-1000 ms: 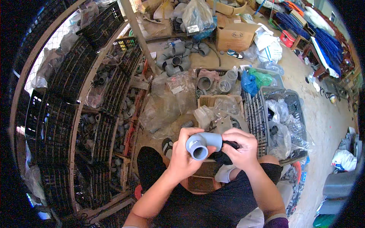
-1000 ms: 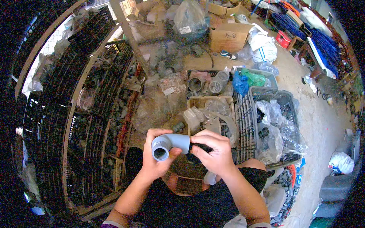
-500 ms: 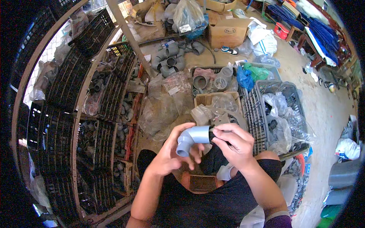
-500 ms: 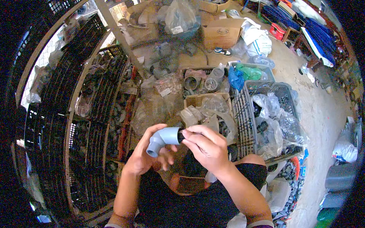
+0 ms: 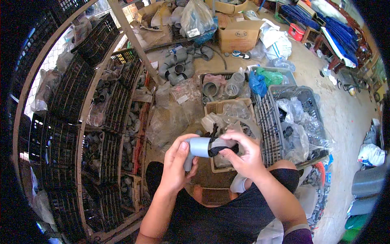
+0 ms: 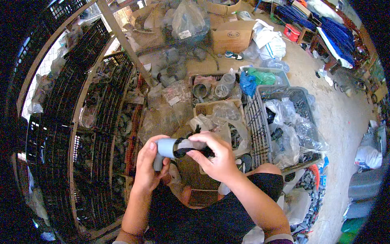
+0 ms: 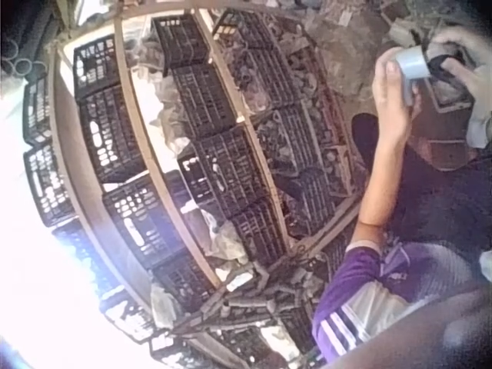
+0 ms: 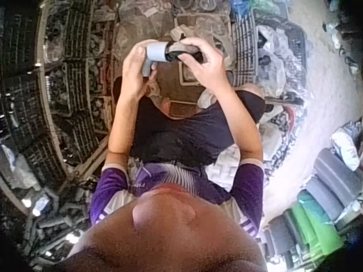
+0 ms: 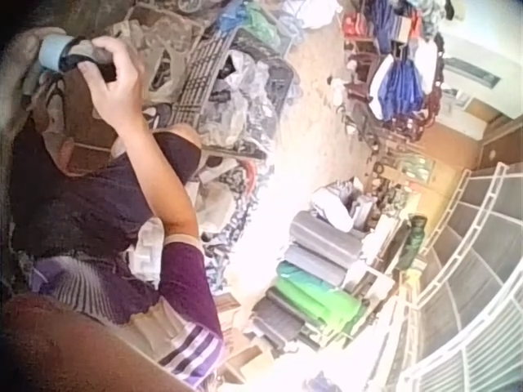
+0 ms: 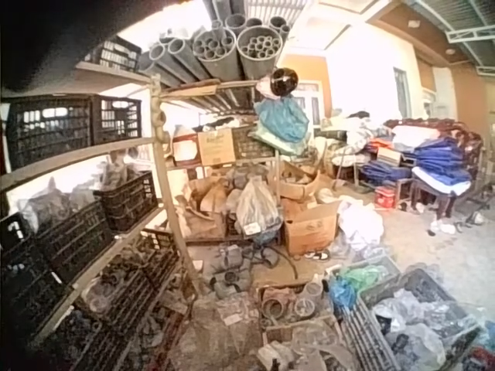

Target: Attempting to fit together various plastic plumbing elbow and pipe connectors while seated in a storage area.

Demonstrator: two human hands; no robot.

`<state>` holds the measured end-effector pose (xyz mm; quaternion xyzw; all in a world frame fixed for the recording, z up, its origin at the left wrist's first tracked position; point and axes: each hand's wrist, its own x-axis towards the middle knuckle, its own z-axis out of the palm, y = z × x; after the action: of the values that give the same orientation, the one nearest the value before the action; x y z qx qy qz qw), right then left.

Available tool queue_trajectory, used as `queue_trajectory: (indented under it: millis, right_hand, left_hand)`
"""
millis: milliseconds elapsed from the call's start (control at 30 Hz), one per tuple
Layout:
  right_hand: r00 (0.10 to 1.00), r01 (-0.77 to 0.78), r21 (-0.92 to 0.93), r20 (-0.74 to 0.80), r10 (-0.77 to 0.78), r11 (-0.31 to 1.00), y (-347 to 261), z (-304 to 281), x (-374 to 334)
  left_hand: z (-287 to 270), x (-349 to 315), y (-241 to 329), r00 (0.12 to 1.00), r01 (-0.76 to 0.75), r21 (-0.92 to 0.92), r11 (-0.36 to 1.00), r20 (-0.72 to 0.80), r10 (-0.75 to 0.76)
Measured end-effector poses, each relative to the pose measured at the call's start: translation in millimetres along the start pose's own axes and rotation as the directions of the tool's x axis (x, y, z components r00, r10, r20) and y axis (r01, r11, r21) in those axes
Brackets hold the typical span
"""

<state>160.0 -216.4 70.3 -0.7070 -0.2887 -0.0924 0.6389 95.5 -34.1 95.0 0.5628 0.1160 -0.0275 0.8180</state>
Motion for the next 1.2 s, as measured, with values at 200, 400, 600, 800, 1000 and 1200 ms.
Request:
queue_trajectory:
  millis: [200,400,600,800,1000,1200]
  right_hand:
    - [0.962,0.264,-0.225,0.139,-0.237,0.938,-5.1,-1.6,2.4]
    - [0.951,-0.134,-0.008,0.280,0.131,0.991,-4.3,-2.5,-4.6]
    - [0.542,-0.839,0.384,0.655,0.528,0.385,21.9,-7.3,-9.1]
    - [0.683,-0.705,0.172,0.426,0.594,0.687,3.8,11.0,-5.1]
    - [0.963,0.152,-0.231,0.256,-0.091,0.961,1.4,11.0,-1.4]
    - [0.811,0.579,-0.594,0.349,-0.470,0.558,1.1,0.6,11.3]
  left_hand:
    - [-2.2,-4.0,-7.9,0.939,-0.317,0.505,0.803,0.047,0.341]
    - [-3.4,-11.5,-10.6,0.899,-0.423,0.617,0.664,0.194,0.393]
    - [-16.0,-1.0,-3.6,0.770,-0.634,0.645,0.427,0.479,0.420]
    - [-23.3,7.4,-14.2,0.740,-0.636,0.655,0.408,0.368,0.563]
    - [-18.0,10.8,-16.3,0.996,-0.046,0.010,0.999,-0.071,0.046]
    - [-31.0,9.0,-10.5,0.970,0.236,-0.136,0.962,0.088,-0.226]
